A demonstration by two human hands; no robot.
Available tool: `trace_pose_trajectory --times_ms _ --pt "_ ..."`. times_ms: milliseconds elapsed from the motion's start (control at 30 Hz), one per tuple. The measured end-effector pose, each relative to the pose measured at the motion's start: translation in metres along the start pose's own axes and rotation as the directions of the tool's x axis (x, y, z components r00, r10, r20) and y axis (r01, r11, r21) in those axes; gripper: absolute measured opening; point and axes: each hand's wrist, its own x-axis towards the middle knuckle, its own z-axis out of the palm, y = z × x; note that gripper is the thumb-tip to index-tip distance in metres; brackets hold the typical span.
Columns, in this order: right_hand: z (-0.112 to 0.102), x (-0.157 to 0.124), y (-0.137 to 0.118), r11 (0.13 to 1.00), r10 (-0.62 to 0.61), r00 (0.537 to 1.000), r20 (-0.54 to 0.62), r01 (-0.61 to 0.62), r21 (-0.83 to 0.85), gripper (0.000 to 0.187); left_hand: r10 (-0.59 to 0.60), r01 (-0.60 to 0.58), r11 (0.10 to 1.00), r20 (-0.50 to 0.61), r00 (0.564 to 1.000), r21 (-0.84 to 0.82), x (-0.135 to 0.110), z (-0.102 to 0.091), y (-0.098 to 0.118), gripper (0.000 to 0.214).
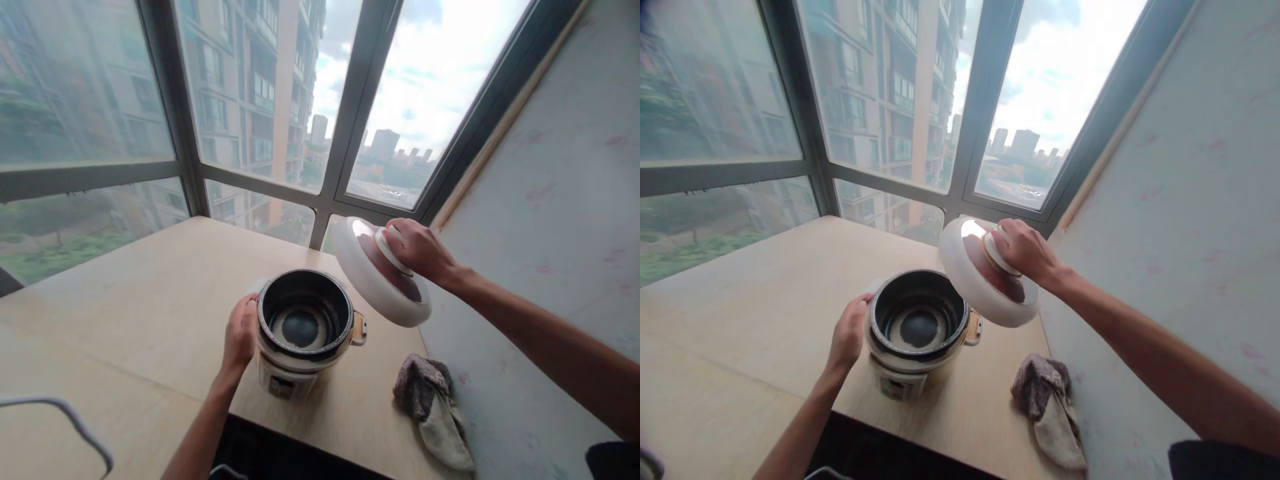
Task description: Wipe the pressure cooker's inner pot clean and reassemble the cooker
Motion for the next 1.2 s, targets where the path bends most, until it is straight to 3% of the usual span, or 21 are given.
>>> trace_pose_trajectory --times_ms 133,267,467,633,833,967,1200 --pt "-0.005 -0.002 -0.052 0.999 -0.025 0.993 0.118 0.028 -0.024 0.028 -0.132 0.139 0.988 -0.093 0.987 0.069 0.039 -0.004 -0.002 0.038" --pt "0.006 0.001 -0.096 0.997 0.026 0.977 0.212 -0.009 -0.08 0.033 -0.181 0.179 0.982 0.019 0.983 0.058 0.059 0.007 -0.015 0.028" --pt "0.027 0.001 -0.141 0.998 0.041 0.931 0.364 -0.017 -0.067 0.039 -0.283 0.284 0.959 0.144 0.948 0.012 0.056 0.011 -0.037 0.042" --pt "0.045 0.002 -0.16 0.992 0.025 0.919 0.393 0.026 -0.124 0.04 -0.363 0.381 0.923 0.206 0.909 -0.055 0.056 0.012 -0.04 0.05" --pt "0.063 0.006 -0.174 0.987 0.04 0.916 0.399 0.026 -0.159 0.039 -0.371 0.412 0.904 0.268 0.889 -0.115 0.053 0.011 -0.039 0.06" --pt "0.071 0.008 -0.18 0.986 0.073 0.916 0.394 -0.006 -0.167 0.04 -0.355 0.394 0.913 0.262 0.897 -0.109 0.056 0.009 -0.044 0.065" --pt "0.08 0.01 -0.175 0.983 0.159 0.892 0.422 -0.105 -0.148 0.038 -0.294 0.297 0.955 0.19 0.937 0.014 0.061 0.011 -0.055 0.053"
